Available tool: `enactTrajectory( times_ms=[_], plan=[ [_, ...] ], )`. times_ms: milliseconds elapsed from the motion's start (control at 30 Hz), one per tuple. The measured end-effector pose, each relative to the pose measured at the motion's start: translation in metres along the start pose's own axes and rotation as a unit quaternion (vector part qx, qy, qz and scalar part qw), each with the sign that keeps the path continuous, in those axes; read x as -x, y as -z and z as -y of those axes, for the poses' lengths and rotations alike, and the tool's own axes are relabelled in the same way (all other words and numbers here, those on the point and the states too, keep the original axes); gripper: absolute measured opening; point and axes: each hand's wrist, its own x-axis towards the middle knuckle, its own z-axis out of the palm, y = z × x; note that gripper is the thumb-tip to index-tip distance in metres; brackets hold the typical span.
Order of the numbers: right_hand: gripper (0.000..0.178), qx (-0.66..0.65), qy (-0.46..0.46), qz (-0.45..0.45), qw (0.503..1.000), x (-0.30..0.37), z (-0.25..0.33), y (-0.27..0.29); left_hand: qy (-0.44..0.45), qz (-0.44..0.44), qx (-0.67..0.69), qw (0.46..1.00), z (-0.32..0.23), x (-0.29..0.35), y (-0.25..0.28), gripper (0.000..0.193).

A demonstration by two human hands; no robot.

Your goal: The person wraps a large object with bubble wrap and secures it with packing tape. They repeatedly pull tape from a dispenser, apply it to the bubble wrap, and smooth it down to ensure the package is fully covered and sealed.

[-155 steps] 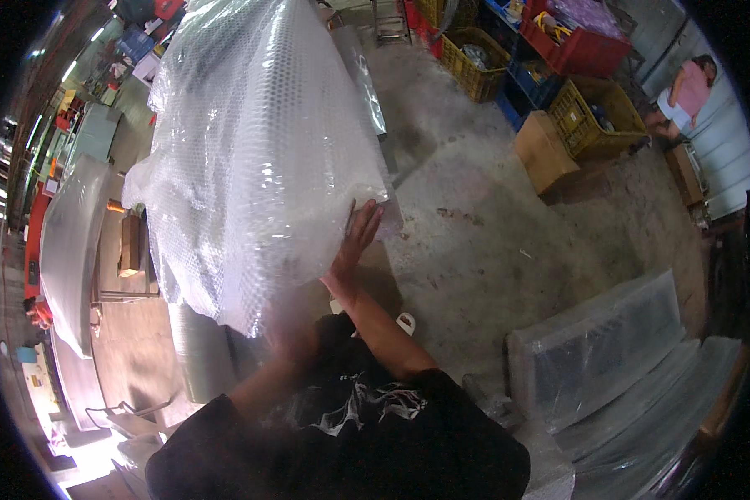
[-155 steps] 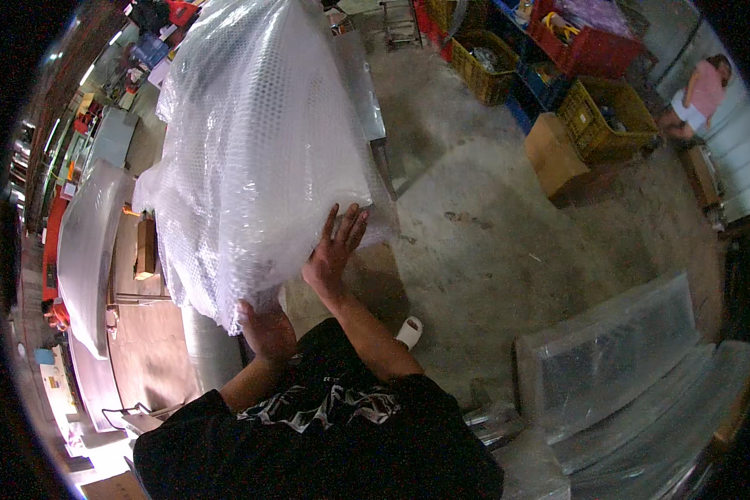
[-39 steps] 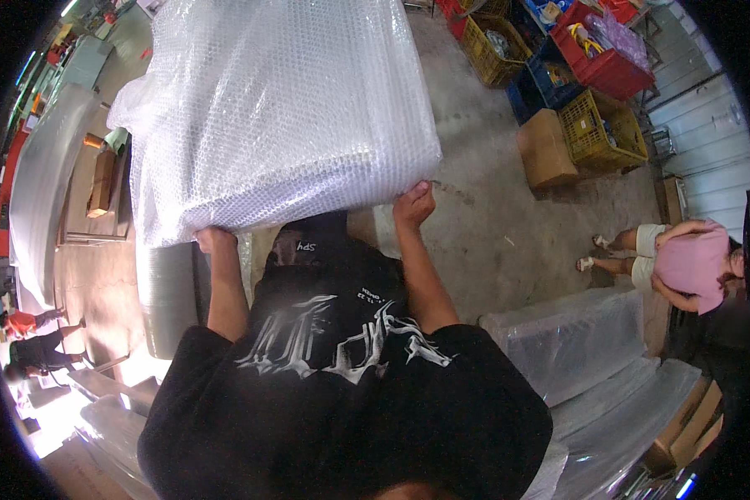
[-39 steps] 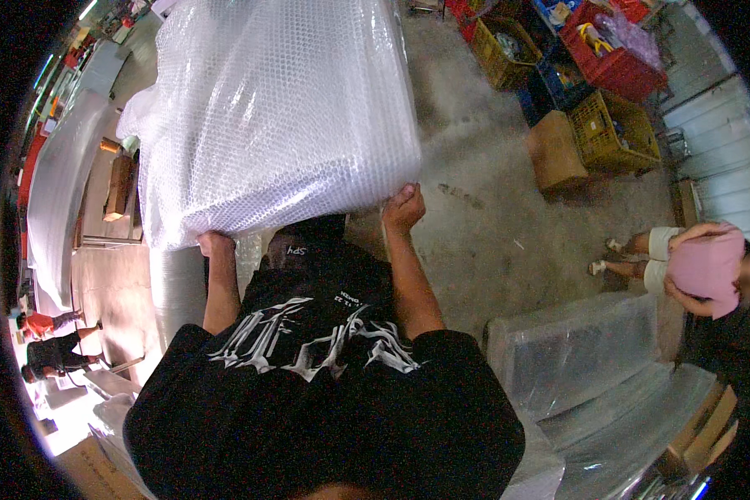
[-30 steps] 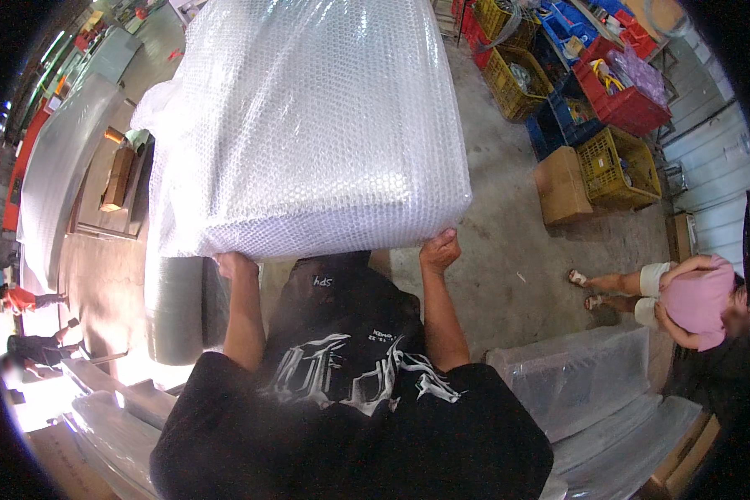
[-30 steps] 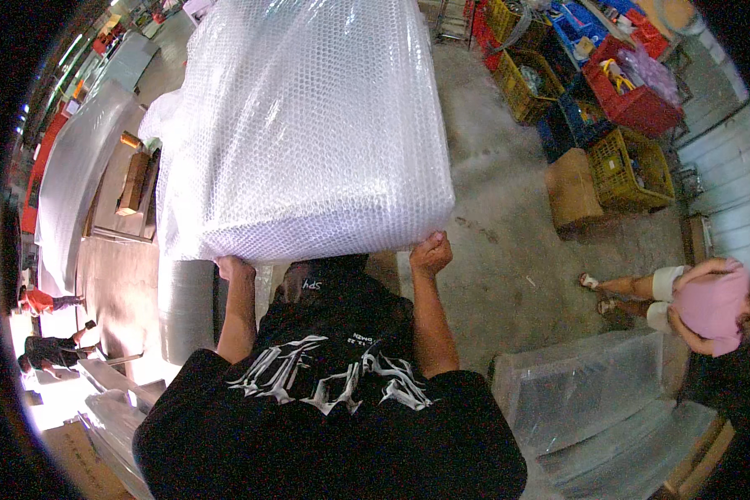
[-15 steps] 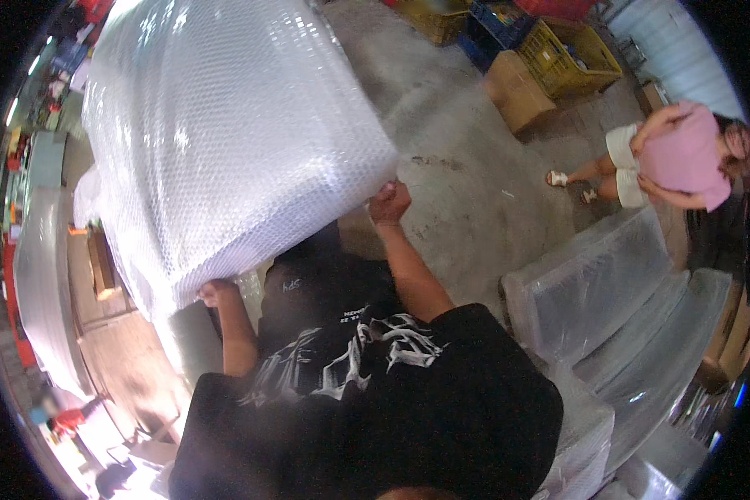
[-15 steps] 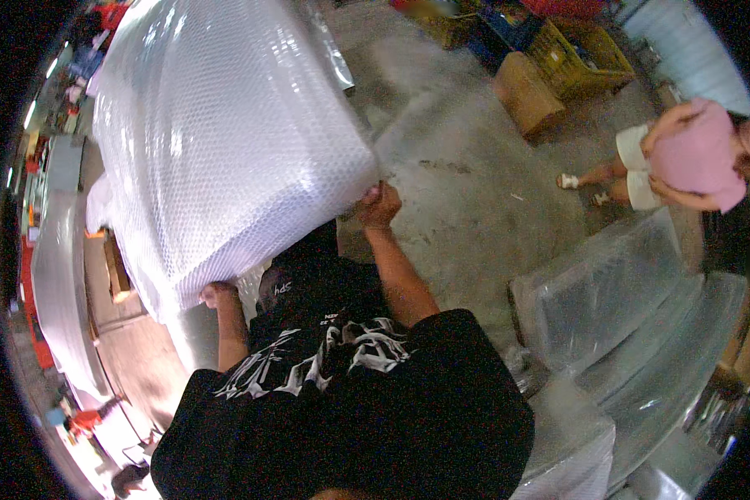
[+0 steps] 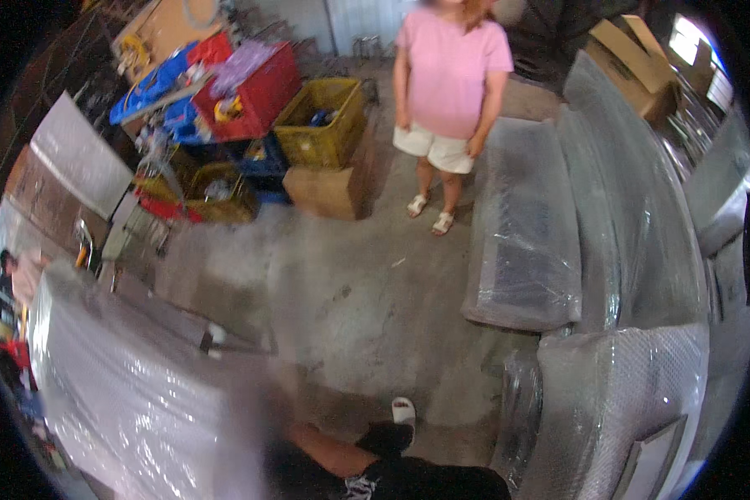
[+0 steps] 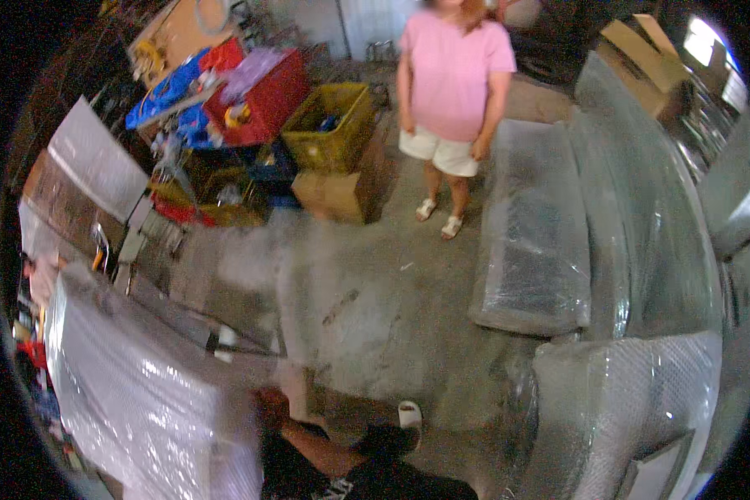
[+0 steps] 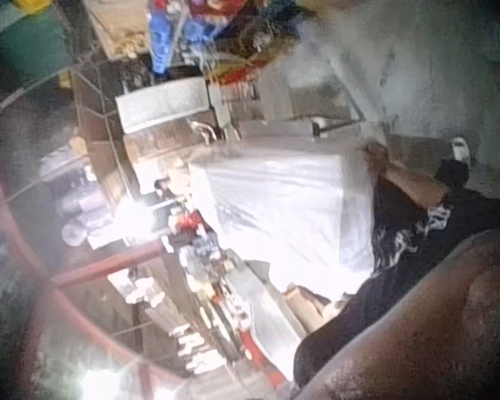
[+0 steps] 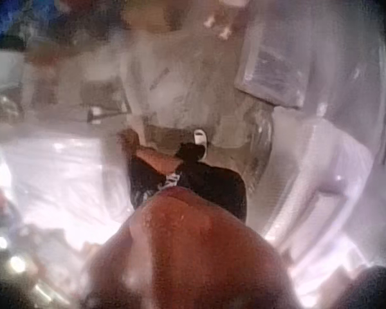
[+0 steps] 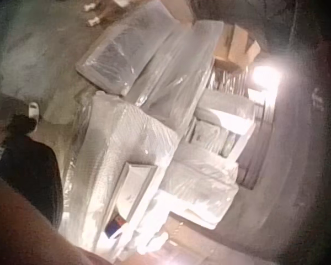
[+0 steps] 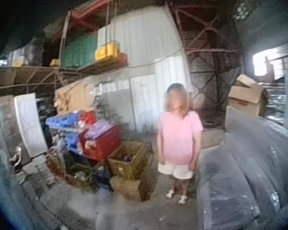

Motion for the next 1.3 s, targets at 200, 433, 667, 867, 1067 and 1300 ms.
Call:
enactTrajectory(
  times_ms=[200, 433, 667, 867, 1067, 1300],
  plan=[
    [0.026, 0.007, 0.042, -0.132, 0.99, 0.023, 0.004, 0.001, -0.491, 0.363, -0.034, 0.791, -0.159, -0.031, -0.018, 0.056],
    [0.023, 0.043, 0.006, -0.047, 0.998, 0.009, 0.016, 0.016, -0.729, 0.459, -0.322, 0.393, -0.211, -0.036, -0.186, 0.037],
    [0.034, 0.056, -0.145, 0.13, 0.979, -0.013, 0.014, 0.103, -0.847, 0.414, -0.264, 0.201, -0.217, -0.041, -0.28, 0.046],
    [0.047, 0.065, -0.203, -0.061, 0.975, 0.114, 0.087, 0.308, -0.732, 0.63, -0.259, 0.015, -0.243, -0.031, -0.37, 0.044],
    [0.045, 0.379, -0.28, -0.494, 0.731, 0.395, 0.312, 0.468, -0.689, 0.683, -0.238, 0.05, -0.253, -0.017, -0.36, 0.044],
    [0.048, 0.369, -0.333, -0.445, 0.745, 0.307, 0.237, 0.567, -0.658, 0.725, -0.167, 0.118, -0.185, -0.028, -0.359, 0.044]
  ],
)
